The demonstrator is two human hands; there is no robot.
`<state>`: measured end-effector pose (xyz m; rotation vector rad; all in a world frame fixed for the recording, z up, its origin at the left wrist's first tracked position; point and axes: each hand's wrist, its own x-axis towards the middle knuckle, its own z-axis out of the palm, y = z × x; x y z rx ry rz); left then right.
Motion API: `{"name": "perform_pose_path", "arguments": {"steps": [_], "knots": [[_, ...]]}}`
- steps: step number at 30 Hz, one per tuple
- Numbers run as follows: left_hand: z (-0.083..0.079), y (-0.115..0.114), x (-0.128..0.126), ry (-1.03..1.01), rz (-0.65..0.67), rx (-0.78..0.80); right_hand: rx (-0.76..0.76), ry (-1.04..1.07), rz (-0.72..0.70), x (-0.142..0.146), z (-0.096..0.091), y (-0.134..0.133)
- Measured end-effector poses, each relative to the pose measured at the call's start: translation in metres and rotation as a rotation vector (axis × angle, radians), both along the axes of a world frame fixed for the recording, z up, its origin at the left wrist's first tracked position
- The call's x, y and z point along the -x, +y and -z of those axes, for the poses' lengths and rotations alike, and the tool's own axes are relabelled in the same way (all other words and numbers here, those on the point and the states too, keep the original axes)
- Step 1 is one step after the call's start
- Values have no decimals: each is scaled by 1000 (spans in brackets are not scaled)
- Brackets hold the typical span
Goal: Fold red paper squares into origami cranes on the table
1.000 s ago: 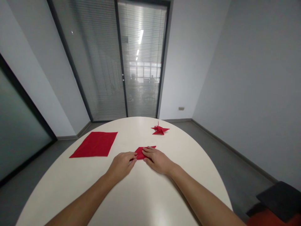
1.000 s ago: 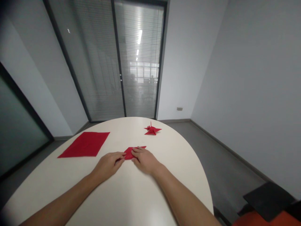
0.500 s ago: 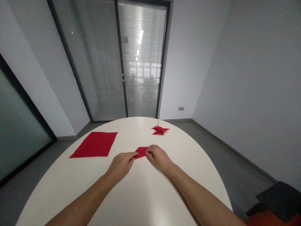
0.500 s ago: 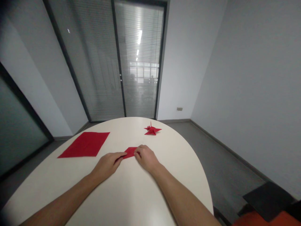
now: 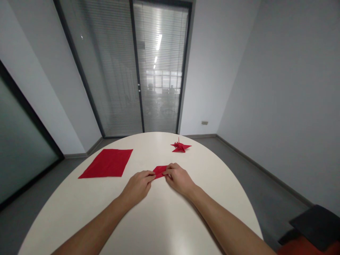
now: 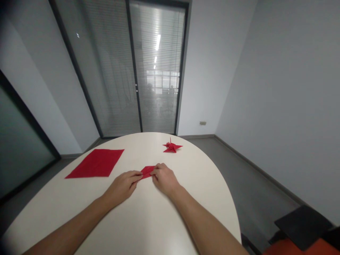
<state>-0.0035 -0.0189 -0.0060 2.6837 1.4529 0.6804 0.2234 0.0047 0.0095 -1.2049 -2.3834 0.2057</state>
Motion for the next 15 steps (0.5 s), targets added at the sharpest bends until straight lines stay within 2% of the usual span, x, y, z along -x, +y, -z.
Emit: {"name": "perform_pose_path", "arguments": {"steps": [8, 11, 15], "knots": [[-16, -12, -5, -30, 188, -2, -6, -62, 29, 0, -5, -3], [-16, -14, -7, -17, 272, 22, 15, -61, 23, 0, -3, -2], [-12, -12, -6, -23, 246, 37, 5, -41, -8, -1, -1, -1]]}}
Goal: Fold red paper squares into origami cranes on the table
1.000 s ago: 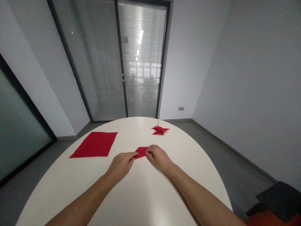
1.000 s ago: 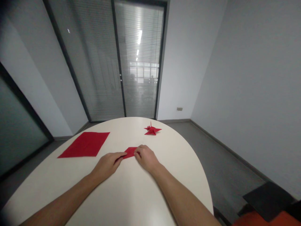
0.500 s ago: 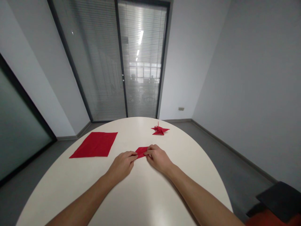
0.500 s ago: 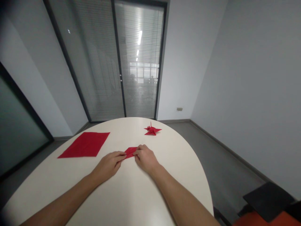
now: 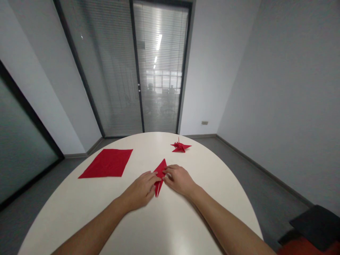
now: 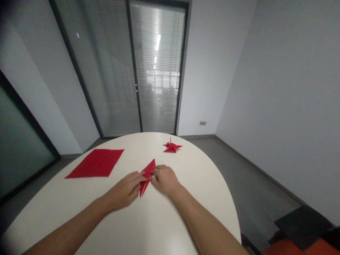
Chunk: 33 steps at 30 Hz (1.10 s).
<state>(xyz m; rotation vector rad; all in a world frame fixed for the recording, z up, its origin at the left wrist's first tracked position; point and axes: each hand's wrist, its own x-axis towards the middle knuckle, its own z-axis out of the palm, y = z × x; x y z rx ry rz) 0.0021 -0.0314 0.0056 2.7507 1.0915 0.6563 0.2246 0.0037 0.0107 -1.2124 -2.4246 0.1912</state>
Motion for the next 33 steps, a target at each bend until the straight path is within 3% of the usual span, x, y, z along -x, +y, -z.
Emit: {"name": "perform_pose_path", "arguments": {"steps": [11, 18, 33], "knots": [[6, 1, 3, -85, 6, 50, -14, -21, 6, 2, -2, -7], [9, 6, 5, -50, 52, 64, 39, -31, 2, 6, -3, -14], [11, 9, 4, -32, 17, 38, 99, -61, -38, 4, -3, -16]]}}
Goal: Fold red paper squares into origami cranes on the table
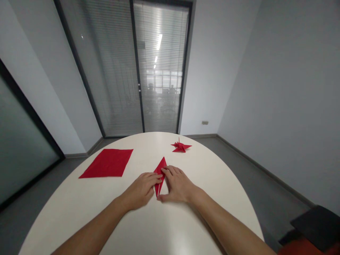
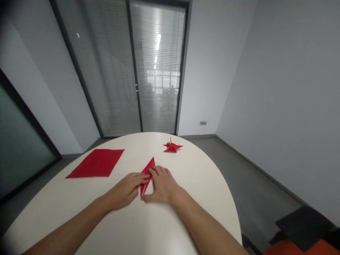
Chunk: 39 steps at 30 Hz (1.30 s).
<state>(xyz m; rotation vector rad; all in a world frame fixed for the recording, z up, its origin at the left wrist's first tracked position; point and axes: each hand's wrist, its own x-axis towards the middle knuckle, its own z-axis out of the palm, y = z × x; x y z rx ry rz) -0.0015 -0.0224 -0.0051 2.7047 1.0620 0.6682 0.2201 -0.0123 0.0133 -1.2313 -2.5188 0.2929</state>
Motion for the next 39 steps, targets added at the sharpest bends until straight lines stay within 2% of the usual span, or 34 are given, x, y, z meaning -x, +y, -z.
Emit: {"name": "perform_pose_path", "arguments": {"steps": [4, 8, 15, 23, 32, 39], "knots": [[0, -1, 1, 2, 4, 1, 16, 45, -63, -3, -4, 1], [-1, -2, 1, 2, 11, 2, -2, 99, -59, -3, -6, 2], [2, 0, 0, 8, 3, -1, -6, 73, -68, -2, -2, 0], [-8, -7, -3, 45, -51, -25, -33, 87, -112, -10, -6, 6], [-12, -6, -4, 48, -104, -93, -120, 160, -228, -12, -6, 14], [-9, -1, -2, 42, -131, -88, -93, 183, -346, -7, -8, 12]]}}
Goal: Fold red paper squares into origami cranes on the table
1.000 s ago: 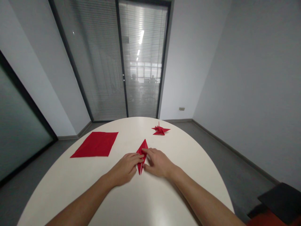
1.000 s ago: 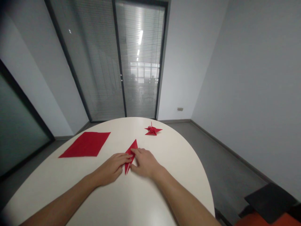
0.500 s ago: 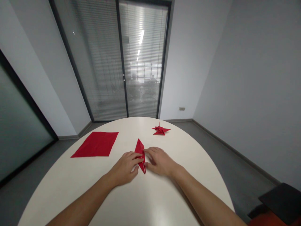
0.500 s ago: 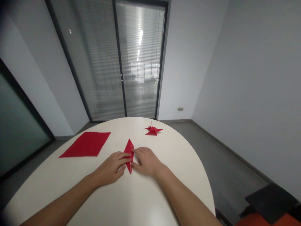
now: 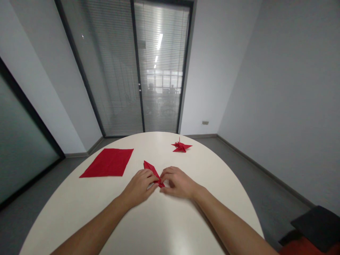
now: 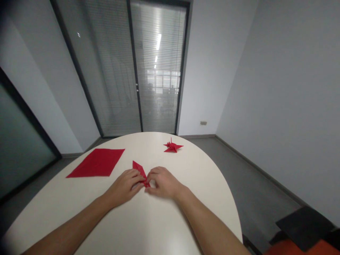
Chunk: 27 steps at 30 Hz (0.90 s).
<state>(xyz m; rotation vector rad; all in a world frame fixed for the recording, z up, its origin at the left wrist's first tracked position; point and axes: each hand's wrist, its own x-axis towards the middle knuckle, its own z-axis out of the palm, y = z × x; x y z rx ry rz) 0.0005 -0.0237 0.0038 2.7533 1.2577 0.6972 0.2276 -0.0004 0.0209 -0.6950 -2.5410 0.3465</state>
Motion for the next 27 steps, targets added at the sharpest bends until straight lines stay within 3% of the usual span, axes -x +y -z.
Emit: {"name": "perform_pose_path", "arguments": {"steps": [10, 20, 27], "knots": [[11, 11, 5, -87, -30, 22, 70, -70, 8, -3, -2, -1], [18, 17, 7, -284, -135, 197, 89, -97, -31, -2, 0, 0], [18, 22, 8, -362, -99, 219, 76, -102, -12, -1, -1, -1]]}}
